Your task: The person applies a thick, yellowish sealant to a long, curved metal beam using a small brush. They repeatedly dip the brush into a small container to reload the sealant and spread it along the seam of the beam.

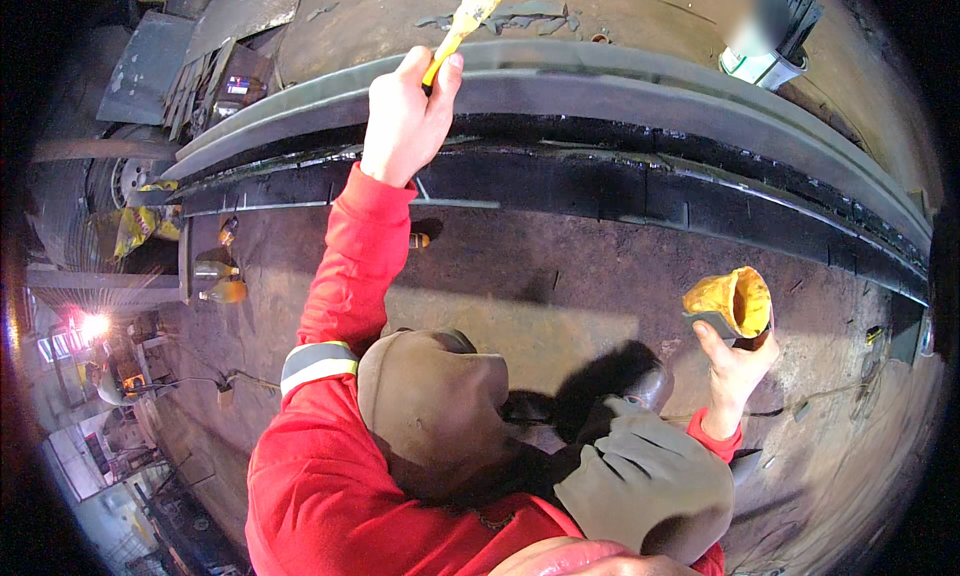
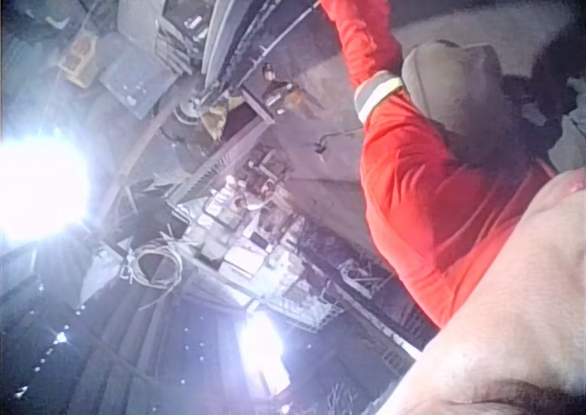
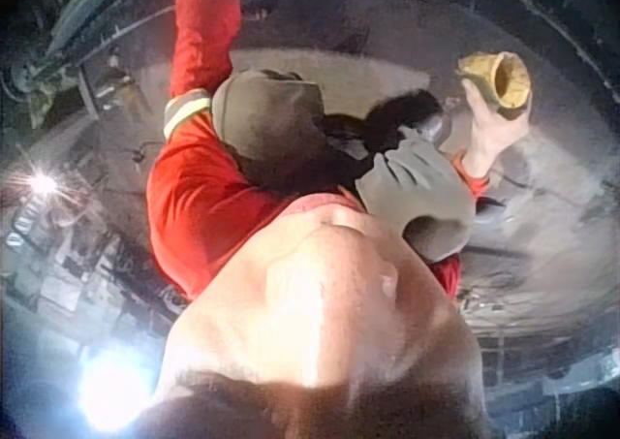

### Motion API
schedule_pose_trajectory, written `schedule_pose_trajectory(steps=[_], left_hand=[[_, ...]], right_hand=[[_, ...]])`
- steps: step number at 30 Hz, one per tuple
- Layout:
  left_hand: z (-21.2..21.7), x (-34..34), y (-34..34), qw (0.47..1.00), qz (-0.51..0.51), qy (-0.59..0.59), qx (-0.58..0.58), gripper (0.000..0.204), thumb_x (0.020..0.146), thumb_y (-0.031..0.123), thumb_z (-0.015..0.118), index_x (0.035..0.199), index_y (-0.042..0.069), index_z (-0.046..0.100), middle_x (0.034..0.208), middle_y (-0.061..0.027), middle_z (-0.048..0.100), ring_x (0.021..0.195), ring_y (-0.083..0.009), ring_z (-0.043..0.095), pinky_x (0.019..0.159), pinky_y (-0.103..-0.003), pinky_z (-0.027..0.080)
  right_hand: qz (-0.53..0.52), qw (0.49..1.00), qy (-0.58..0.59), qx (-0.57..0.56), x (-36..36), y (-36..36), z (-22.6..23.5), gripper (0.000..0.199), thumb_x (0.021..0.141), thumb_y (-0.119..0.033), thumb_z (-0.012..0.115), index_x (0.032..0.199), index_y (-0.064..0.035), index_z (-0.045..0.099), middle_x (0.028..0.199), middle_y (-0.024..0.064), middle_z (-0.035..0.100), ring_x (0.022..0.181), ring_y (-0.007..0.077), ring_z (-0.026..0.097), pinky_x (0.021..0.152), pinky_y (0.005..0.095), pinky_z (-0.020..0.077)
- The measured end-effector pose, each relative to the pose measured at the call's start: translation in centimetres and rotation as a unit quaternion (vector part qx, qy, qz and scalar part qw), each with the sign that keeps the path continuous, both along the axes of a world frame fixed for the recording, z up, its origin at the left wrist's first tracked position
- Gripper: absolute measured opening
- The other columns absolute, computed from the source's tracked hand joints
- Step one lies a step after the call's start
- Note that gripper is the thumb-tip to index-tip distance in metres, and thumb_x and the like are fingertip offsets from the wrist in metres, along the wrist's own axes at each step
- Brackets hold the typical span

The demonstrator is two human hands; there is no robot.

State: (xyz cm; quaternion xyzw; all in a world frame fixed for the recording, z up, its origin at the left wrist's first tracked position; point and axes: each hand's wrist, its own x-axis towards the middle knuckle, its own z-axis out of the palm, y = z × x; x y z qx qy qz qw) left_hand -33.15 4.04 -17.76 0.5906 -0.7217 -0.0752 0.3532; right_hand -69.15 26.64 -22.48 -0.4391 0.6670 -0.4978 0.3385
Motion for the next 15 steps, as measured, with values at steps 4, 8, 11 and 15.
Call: schedule_pose_trajectory(steps=[4,8,11,15], left_hand=[[-0.5,0.4,1.1,0.998,-0.025,0.013,-0.051,0.035,0.098,0.022,0.065,0.077,0.001,0.046,0.056,-0.0177,0.044,0.048,-0.0335,0.039,0.049,-0.037,0.039],[-0.6,1.0,2.4,0.998,-0.028,-0.007,-0.055,0.035,0.098,0.021,0.065,0.077,0.002,0.046,0.057,-0.0171,0.042,0.048,-0.0329,0.039,0.049,-0.036,0.039],[0.3,1.1,2.3,1.000,-0.027,-0.008,-0.010,0.035,0.099,0.022,0.065,0.077,0.002,0.047,0.058,-0.0172,0.043,0.049,-0.0333,0.039,0.049,-0.036,0.039],[1.2,1.2,1.3,0.997,-0.072,-0.012,0.011,0.032,0.099,0.023,0.066,0.081,0.001,0.050,0.060,-0.0149,0.040,0.052,-0.0228,0.038,0.051,-0.035,0.039]], right_hand=[[0.002,1.000,-0.010,0.001,0.0,-0.2,0.2,0.067,0.062,-0.006,0.092,0.120,0.0019,0.061,0.109,0.0072,0.068,0.098,0.0173,0.067,0.089,0.0316,0.0532],[0.027,0.999,0.007,-0.016,-0.6,-1.0,0.8,0.070,0.061,-0.009,0.094,0.121,0.0028,0.060,0.110,0.0076,0.067,0.099,0.0172,0.066,0.091,0.0320,0.0529],[0.060,0.998,0.009,-0.022,-1.5,-3.2,1.2,0.072,0.059,-0.011,0.095,0.121,0.0033,0.061,0.112,0.0073,0.066,0.101,0.0169,0.065,0.091,0.0321,0.0527],[0.125,0.989,0.029,-0.068,-1.7,-6.9,4.3,0.074,0.057,-0.013,0.096,0.121,0.0025,0.063,0.113,0.0082,0.066,0.102,0.0196,0.066,0.092,0.0332,0.0524]])
